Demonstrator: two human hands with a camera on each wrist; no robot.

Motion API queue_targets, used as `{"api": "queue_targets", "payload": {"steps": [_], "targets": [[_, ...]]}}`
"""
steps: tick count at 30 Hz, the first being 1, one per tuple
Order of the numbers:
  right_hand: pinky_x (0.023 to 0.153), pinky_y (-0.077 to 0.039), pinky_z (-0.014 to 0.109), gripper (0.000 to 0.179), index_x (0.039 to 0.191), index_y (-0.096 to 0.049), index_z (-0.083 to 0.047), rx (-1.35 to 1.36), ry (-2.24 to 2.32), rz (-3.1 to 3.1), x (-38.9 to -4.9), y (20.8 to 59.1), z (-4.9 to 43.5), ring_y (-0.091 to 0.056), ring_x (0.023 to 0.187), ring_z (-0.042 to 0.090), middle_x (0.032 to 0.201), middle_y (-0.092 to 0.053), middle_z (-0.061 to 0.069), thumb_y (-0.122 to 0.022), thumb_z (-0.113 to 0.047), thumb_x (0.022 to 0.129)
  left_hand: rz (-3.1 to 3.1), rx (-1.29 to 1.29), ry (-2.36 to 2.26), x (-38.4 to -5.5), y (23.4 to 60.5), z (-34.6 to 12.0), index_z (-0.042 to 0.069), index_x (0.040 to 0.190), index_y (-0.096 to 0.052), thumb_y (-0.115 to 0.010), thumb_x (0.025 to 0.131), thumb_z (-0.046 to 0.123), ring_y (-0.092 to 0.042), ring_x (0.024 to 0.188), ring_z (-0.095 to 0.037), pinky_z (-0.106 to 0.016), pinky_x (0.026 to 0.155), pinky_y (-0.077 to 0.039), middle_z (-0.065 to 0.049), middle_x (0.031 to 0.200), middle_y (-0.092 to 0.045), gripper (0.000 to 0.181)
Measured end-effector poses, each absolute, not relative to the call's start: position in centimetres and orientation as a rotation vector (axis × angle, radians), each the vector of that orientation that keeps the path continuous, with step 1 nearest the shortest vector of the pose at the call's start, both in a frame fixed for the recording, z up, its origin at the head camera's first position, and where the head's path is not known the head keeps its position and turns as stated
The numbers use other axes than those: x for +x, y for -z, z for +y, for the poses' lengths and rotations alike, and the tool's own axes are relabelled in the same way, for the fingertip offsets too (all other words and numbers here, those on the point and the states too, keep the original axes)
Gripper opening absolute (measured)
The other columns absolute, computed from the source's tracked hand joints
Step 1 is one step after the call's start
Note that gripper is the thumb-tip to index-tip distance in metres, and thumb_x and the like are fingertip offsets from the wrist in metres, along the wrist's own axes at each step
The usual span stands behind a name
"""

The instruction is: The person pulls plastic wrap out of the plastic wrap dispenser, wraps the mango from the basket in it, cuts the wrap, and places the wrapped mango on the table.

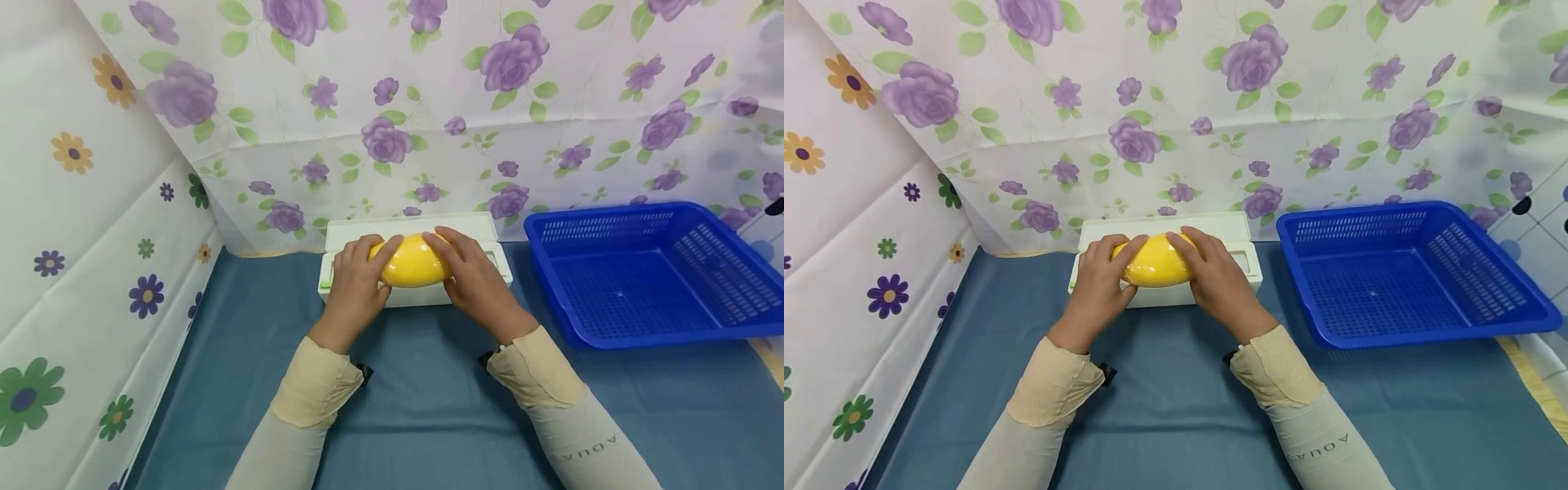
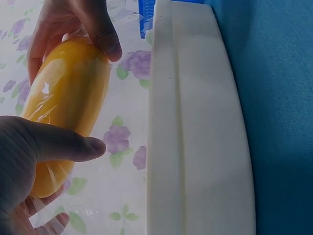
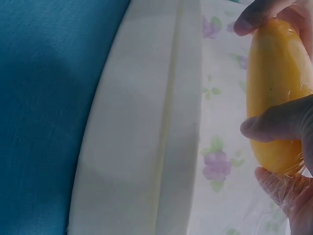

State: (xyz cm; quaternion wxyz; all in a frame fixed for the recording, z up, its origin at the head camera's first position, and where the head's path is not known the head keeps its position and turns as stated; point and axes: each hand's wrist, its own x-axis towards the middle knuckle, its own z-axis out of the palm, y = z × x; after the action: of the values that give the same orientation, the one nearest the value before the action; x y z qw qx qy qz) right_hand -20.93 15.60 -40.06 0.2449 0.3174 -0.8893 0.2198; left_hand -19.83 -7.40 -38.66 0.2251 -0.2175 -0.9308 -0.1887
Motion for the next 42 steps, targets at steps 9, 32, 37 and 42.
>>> {"api": "queue_targets", "payload": {"steps": [9, 32, 37, 42], "targets": [[0.109, -0.047, 0.054, 0.09, 0.152, -0.036, -0.022, 0.848, -0.607, -2.424, -21.1, 39.4, 15.3, -0.047, 0.135, 0.039, 0.152, -0.042, 0.016, -0.074, 0.015, 0.079, -2.575, -0.595, 0.539, -20.1, 38.1, -7.5, 0.027, 0.146, -0.05, -0.084, 0.08, 0.004, -0.048, 0.117, -0.034, -0.054, 0.1, -0.04, -0.011, 0.133, -0.052, 0.078], [0.11, -0.047, 0.05, 0.089, 0.153, -0.038, -0.025, 0.818, -0.618, -2.386, -20.3, 37.4, 15.3, -0.046, 0.138, 0.035, 0.155, -0.041, 0.013, -0.074, 0.014, 0.081, -2.527, -0.573, 0.587, -19.3, 35.9, -7.2, 0.026, 0.145, -0.052, -0.084, 0.078, 0.001, -0.048, 0.121, -0.034, -0.054, 0.101, -0.039, -0.01, 0.131, -0.053, 0.078], [0.11, -0.047, 0.05, 0.088, 0.153, -0.038, -0.025, 0.822, -0.62, -2.359, -20.0, 37.1, 15.3, -0.046, 0.138, 0.035, 0.155, -0.041, 0.013, -0.073, 0.013, 0.081, -2.506, -0.58, 0.581, -19.0, 35.5, -7.3, 0.025, 0.144, -0.053, -0.083, 0.078, 0.0, -0.047, 0.121, -0.035, -0.055, 0.102, -0.04, -0.01, 0.131, -0.053, 0.078], [0.109, -0.048, 0.051, 0.088, 0.153, -0.038, -0.025, 0.829, -0.612, -2.336, -19.6, 36.8, 15.4, -0.046, 0.137, 0.036, 0.155, -0.041, 0.013, -0.073, 0.013, 0.081, -2.477, -0.6, 0.574, -18.6, 35.1, -7.3, 0.024, 0.144, -0.053, -0.084, 0.077, -0.001, -0.047, 0.122, -0.036, -0.056, 0.101, -0.04, -0.011, 0.132, -0.053, 0.078]]}}
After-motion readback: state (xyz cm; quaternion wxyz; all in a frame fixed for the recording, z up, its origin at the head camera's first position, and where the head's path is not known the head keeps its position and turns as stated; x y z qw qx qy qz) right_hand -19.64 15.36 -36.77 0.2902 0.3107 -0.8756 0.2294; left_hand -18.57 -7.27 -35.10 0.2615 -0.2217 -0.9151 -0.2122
